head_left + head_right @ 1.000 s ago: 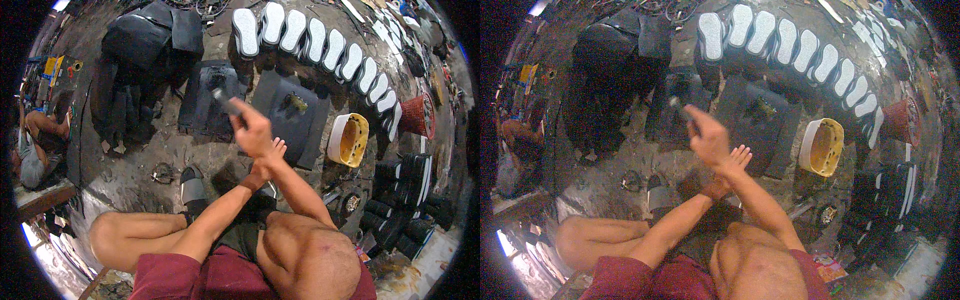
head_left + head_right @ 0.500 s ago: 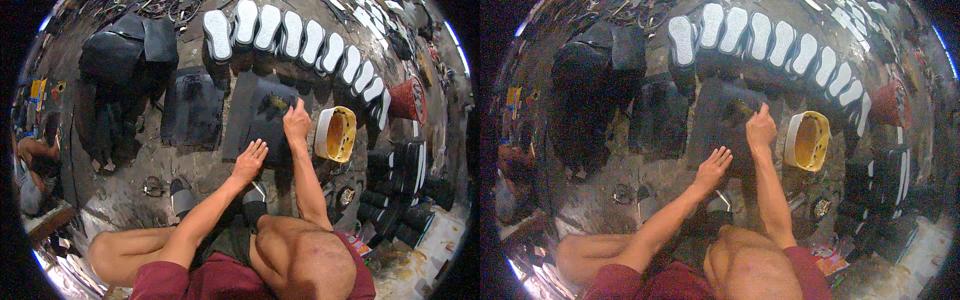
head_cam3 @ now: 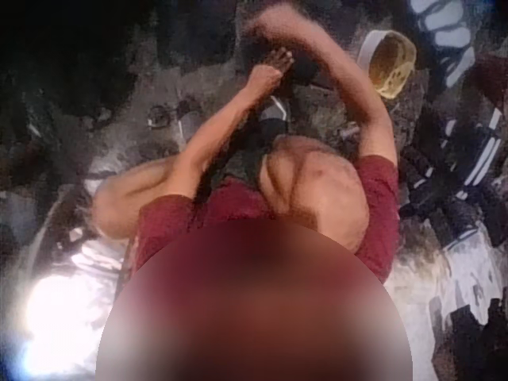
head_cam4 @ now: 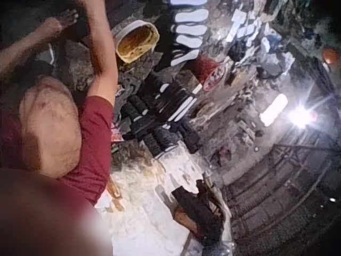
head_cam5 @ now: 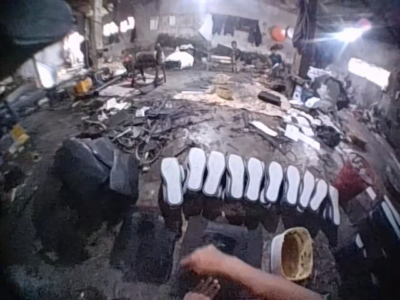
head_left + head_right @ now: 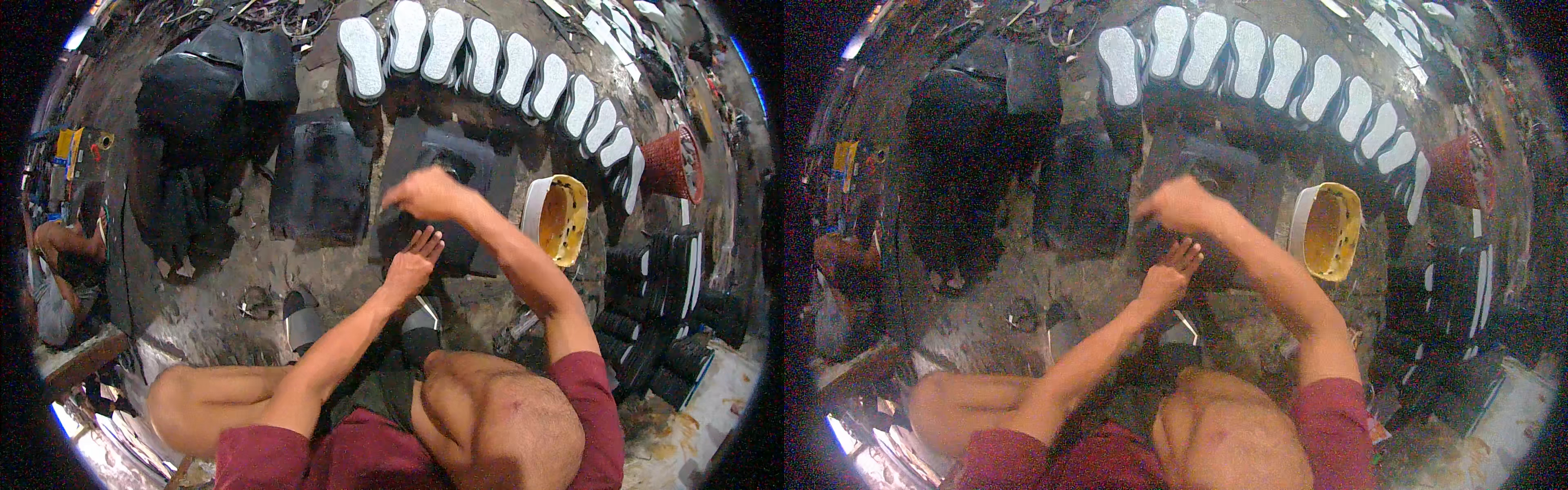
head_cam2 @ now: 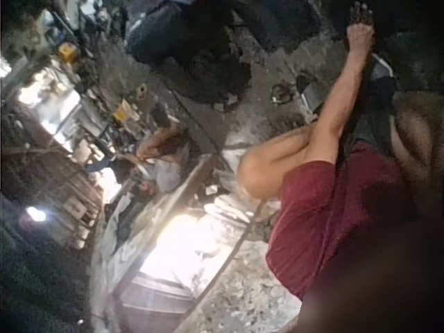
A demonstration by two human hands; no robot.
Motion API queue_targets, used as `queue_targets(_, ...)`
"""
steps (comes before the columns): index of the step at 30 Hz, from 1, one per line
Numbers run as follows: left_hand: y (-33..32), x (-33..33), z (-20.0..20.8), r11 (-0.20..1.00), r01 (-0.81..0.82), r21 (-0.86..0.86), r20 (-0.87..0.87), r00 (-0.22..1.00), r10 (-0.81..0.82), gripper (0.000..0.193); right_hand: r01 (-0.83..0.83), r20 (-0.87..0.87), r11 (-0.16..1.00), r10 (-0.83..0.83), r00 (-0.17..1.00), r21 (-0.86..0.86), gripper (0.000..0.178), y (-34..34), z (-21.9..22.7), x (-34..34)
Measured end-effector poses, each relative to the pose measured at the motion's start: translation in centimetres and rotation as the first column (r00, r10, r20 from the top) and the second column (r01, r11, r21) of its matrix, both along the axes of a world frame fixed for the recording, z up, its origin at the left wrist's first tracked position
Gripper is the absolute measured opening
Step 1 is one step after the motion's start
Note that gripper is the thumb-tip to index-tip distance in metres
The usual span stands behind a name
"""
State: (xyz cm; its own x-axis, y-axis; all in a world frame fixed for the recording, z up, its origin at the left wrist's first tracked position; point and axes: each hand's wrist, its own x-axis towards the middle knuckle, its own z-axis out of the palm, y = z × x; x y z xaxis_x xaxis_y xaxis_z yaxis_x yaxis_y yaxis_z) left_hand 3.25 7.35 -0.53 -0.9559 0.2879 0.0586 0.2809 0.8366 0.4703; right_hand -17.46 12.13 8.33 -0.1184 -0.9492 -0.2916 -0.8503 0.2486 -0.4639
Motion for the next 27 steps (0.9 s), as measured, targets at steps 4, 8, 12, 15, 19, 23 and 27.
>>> queue_targets(4,-0.1,-1.4,-0.2,0.994,-0.062,0.094,0.035,0.998,0.059,0.049,0.538,-0.013,0.712,-0.608,0.794,-0.452,0.038,5.5,-0.6,0.0)
queue_targets(8,0.7,-1.4,-0.7,0.996,-0.071,0.044,-0.039,0.997,0.073,0.056,0.909,-0.209,0.394,-0.909,0.362,-0.138,0.038,8.2,-3.2,-3.4)
queue_targets(12,2.2,0.0,-1.1,0.998,-0.043,0.035,-0.112,0.993,0.046,0.06,0.602,-0.192,0.736,-0.669,0.718,-0.31,0.034,4.7,-3.5,-3.1)
queue_targets(15,2.7,-0.2,-1.4,0.993,-0.01,-0.114,-0.033,0.999,0.006,0.051,0.256,-0.306,0.967,-0.242,0.921,0.007,0.039,1.3,-1.5,1.4)
queue_targets(19,2.2,-1.3,-1.2,0.951,-0.228,0.209,0.259,0.951,0.171,0.056,0.114,-0.132,0.974,-0.141,0.981,-0.196,0.047,1.3,0.9,3.2)
queue_targets(23,1.8,-1.1,-0.6,0.999,-0.001,0.052,-0.016,1.0,0.002,0.066,0.704,-0.224,0.636,-0.771,0.595,-0.317,0.038,5.3,0.2,-3.6)
queue_targets(27,2.4,-0.5,0.4,0.993,-0.054,0.104,-0.011,0.998,0.056,0.07,0.517,-0.235,0.819,-0.568,0.788,-0.248,0.036,7.0,-3.3,-1.4)
